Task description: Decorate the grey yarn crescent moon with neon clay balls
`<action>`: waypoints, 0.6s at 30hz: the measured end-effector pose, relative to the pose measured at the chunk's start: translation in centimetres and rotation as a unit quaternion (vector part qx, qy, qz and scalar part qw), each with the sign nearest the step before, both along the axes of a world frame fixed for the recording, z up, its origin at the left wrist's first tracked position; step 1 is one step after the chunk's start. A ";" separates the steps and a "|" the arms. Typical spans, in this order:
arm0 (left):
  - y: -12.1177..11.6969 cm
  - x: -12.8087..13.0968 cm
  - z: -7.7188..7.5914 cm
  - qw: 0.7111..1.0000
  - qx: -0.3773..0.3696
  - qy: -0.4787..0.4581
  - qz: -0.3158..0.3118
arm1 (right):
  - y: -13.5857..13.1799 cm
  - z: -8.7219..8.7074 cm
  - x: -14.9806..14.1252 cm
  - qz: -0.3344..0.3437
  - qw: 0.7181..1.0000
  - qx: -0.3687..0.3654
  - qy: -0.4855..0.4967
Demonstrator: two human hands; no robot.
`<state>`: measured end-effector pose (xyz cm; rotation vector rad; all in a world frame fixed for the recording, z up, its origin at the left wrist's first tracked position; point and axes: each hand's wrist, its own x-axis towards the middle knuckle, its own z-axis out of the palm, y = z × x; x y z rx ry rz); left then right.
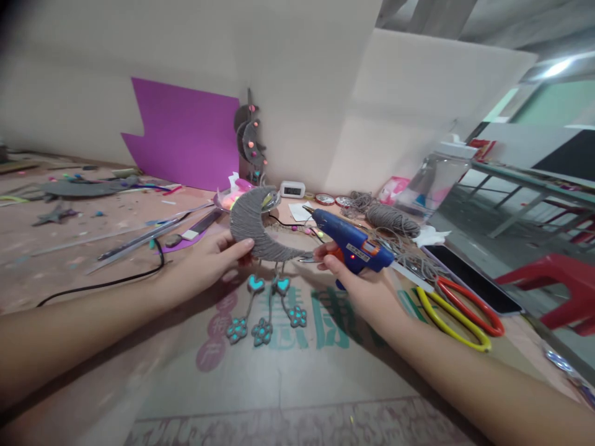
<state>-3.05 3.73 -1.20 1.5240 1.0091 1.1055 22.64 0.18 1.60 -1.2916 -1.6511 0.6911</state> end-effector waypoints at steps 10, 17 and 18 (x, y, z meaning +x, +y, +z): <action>0.6 -0.4 -0.9 1.000 -0.005 -0.010 0.023 | 1.5 0.6 2.5 -0.025 0.991 0.064 -0.116; 1.0 0.0 -1.2 1.000 0.012 -0.016 -0.001 | 6.1 2.0 6.0 -0.178 0.982 0.030 -0.059; 1.0 0.0 -1.3 1.000 0.013 -0.017 0.000 | 6.6 2.1 6.2 -0.183 0.981 0.020 -0.055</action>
